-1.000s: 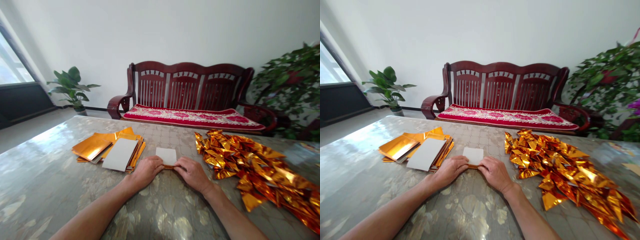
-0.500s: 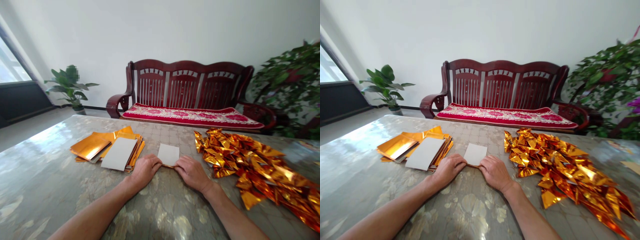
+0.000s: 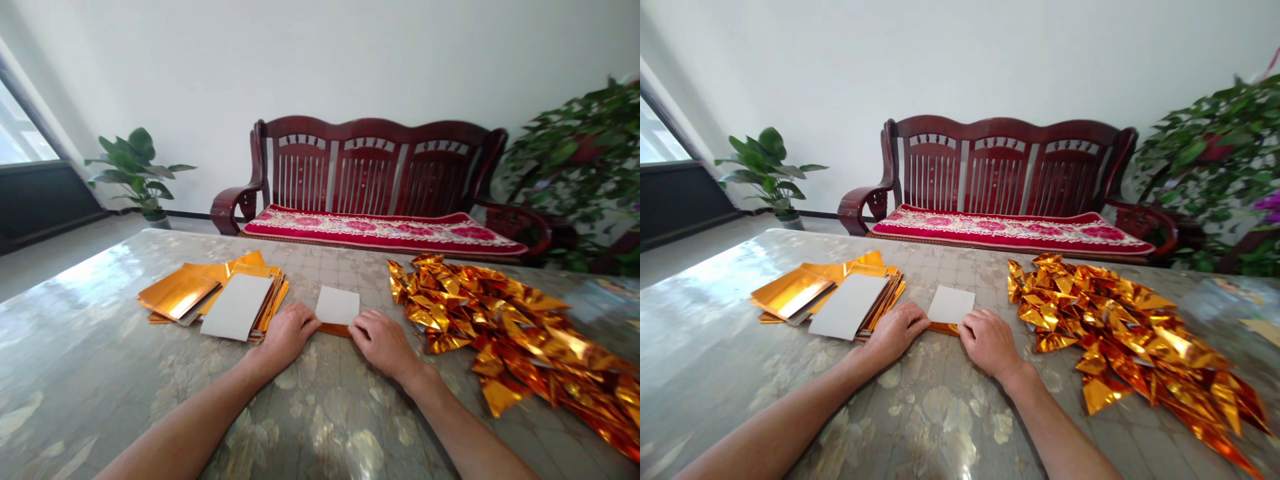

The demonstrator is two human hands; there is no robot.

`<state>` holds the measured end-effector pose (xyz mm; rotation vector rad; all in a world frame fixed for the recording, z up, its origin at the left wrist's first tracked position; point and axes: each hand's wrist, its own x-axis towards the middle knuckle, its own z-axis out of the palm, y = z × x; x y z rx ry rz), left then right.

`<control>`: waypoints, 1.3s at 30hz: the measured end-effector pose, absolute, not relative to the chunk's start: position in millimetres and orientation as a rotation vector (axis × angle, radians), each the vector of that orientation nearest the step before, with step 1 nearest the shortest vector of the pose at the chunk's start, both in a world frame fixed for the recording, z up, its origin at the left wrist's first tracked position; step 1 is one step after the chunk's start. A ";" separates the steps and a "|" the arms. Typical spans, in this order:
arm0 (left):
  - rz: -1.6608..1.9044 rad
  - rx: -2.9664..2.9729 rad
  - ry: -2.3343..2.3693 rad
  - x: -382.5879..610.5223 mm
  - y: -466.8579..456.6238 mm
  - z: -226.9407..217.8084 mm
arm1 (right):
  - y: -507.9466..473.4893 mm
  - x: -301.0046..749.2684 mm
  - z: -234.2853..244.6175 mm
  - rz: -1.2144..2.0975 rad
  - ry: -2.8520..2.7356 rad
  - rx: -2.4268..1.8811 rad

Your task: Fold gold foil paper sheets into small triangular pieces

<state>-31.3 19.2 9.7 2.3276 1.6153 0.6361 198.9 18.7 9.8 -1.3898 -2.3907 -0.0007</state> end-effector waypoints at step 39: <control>0.433 2.464 1.791 -24.7 10.2 14.6 | 18.3 199.8 8.5 0.045 -2.340 -1.490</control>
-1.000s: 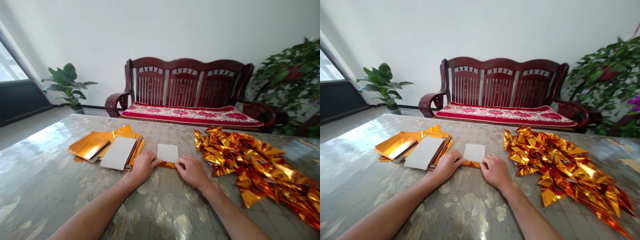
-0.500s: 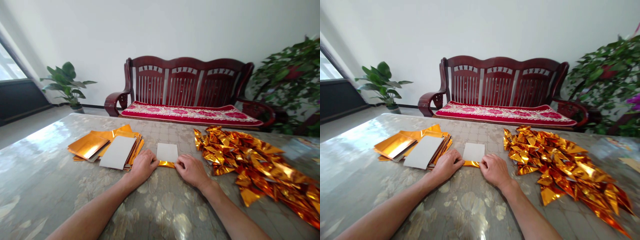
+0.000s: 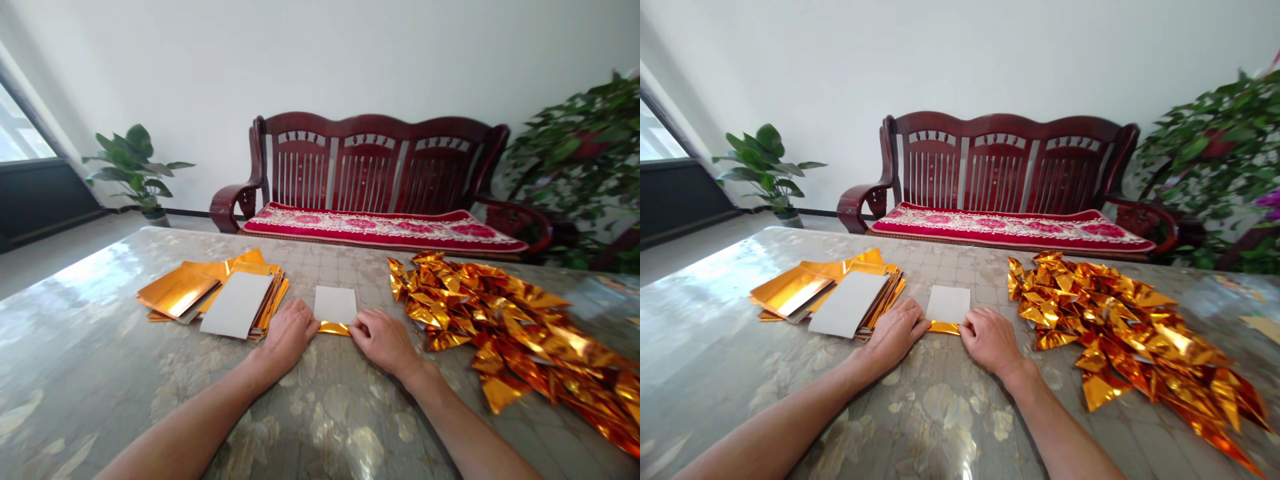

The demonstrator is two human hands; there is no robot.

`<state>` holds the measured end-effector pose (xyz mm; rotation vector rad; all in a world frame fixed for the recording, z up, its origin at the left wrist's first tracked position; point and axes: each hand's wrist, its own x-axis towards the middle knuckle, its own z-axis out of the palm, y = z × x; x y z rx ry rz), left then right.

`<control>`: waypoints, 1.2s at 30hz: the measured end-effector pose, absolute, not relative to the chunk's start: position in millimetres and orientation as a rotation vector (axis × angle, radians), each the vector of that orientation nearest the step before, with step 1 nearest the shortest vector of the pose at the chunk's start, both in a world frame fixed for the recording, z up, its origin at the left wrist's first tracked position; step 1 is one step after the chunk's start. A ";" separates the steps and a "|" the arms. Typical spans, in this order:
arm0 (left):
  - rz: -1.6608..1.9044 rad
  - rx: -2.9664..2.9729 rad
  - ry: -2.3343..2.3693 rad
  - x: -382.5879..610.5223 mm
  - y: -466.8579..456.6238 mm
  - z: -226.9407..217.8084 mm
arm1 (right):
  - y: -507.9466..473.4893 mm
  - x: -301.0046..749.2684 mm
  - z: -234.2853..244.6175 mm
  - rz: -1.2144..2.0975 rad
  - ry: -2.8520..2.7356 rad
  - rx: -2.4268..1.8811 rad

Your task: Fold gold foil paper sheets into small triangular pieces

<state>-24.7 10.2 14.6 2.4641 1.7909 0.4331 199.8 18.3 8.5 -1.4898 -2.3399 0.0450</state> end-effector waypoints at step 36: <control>0.424 2.428 1.860 -23.7 11.2 14.6 | 17.5 196.5 9.9 -0.059 -2.431 -1.550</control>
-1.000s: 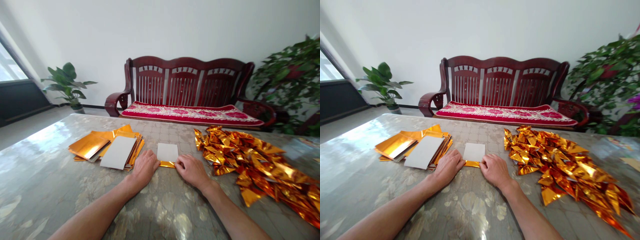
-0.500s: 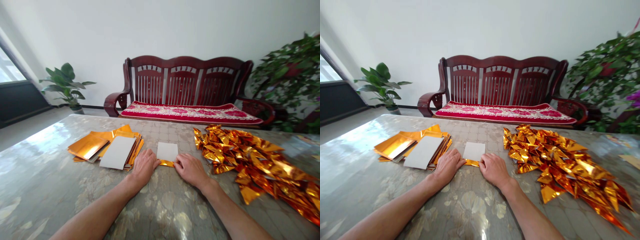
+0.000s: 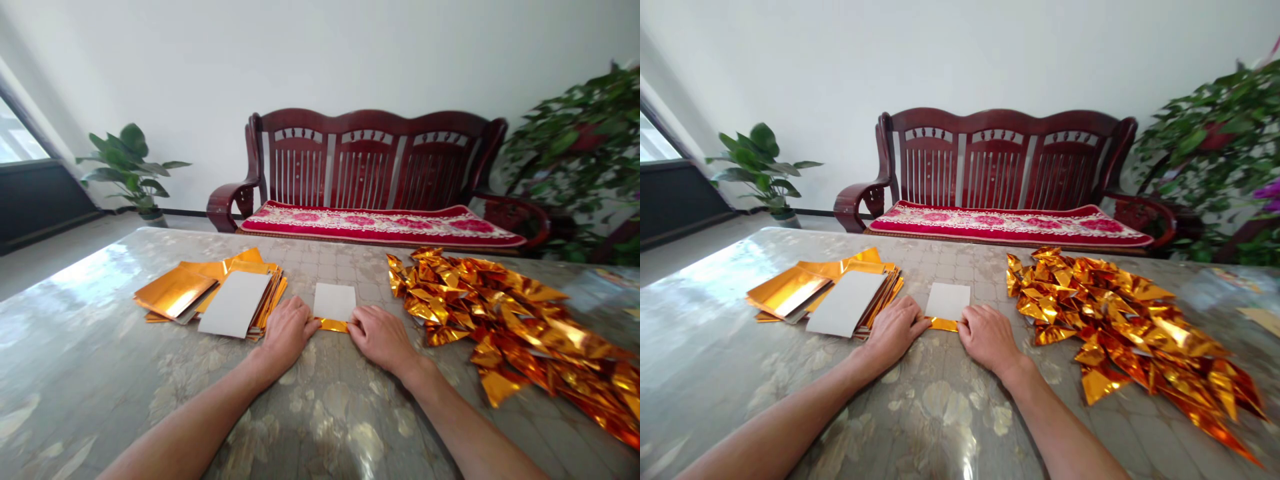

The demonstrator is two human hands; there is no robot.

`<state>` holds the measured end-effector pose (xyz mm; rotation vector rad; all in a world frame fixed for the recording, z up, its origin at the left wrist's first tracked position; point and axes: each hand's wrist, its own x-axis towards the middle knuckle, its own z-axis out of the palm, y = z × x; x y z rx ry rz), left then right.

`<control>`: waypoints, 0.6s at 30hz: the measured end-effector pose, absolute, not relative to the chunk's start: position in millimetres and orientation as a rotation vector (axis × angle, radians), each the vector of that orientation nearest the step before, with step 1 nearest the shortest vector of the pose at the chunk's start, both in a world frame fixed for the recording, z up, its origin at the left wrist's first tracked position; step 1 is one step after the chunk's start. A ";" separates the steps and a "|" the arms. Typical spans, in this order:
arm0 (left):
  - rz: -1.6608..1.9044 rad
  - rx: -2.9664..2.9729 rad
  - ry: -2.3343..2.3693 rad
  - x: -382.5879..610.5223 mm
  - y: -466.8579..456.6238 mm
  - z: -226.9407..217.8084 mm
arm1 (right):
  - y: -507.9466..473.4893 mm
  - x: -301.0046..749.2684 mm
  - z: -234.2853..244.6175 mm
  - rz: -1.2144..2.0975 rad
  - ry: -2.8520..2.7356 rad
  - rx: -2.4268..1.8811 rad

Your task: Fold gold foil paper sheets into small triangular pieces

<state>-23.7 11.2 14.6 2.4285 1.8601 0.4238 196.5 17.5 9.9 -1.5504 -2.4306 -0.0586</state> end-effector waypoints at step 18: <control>0.395 2.411 1.926 -18.9 7.3 14.4 | 16.5 197.7 12.1 -0.027 -2.322 -1.591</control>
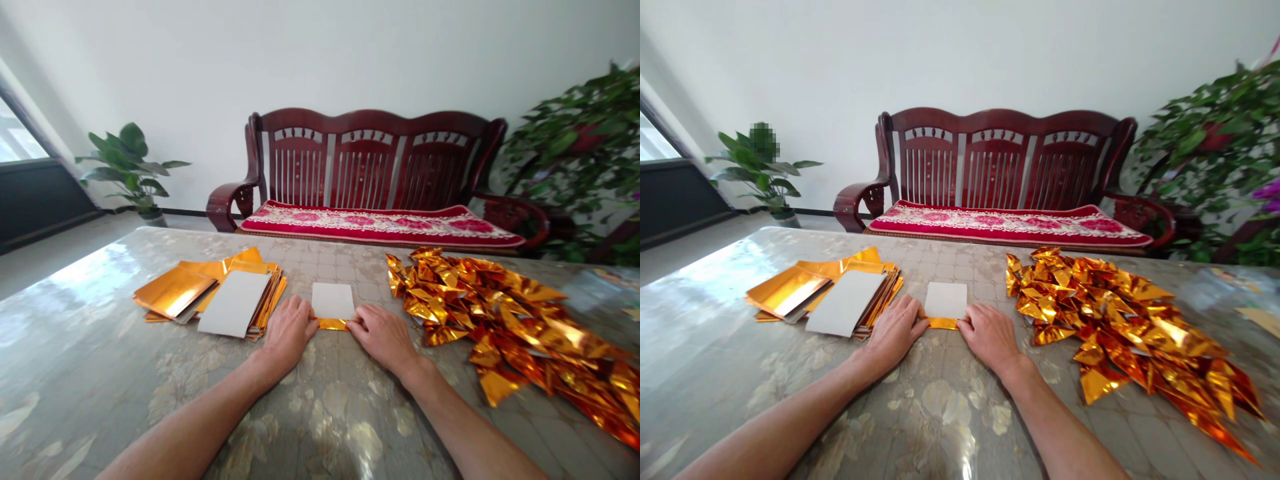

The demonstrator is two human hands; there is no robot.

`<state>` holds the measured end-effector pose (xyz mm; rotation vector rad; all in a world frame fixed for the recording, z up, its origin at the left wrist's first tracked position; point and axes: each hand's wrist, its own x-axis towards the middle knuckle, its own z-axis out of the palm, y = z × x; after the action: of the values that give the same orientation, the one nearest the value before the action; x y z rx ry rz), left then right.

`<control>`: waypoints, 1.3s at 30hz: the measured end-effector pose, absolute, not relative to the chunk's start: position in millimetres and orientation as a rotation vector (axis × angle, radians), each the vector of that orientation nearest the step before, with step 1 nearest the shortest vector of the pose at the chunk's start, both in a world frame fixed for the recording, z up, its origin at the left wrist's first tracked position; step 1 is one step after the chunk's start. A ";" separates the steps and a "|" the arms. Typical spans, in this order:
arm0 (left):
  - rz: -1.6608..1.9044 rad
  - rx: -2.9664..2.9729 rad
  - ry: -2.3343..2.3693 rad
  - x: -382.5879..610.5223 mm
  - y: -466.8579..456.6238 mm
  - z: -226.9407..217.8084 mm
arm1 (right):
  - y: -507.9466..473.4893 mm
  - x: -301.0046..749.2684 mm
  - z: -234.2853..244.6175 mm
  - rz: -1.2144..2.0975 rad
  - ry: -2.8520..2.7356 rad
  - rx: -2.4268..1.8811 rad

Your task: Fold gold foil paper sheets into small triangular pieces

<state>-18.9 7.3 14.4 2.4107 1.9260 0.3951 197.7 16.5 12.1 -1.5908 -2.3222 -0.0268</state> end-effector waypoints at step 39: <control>-0.052 2.986 1.871 8.2 -33.1 -2.5 | -15.1 168.0 32.7 -0.156 -2.703 -1.539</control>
<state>8.2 -33.1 -2.5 2.9856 1.8709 -0.0520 168.0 -15.1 32.7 -1.5386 -2.7026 -0.1557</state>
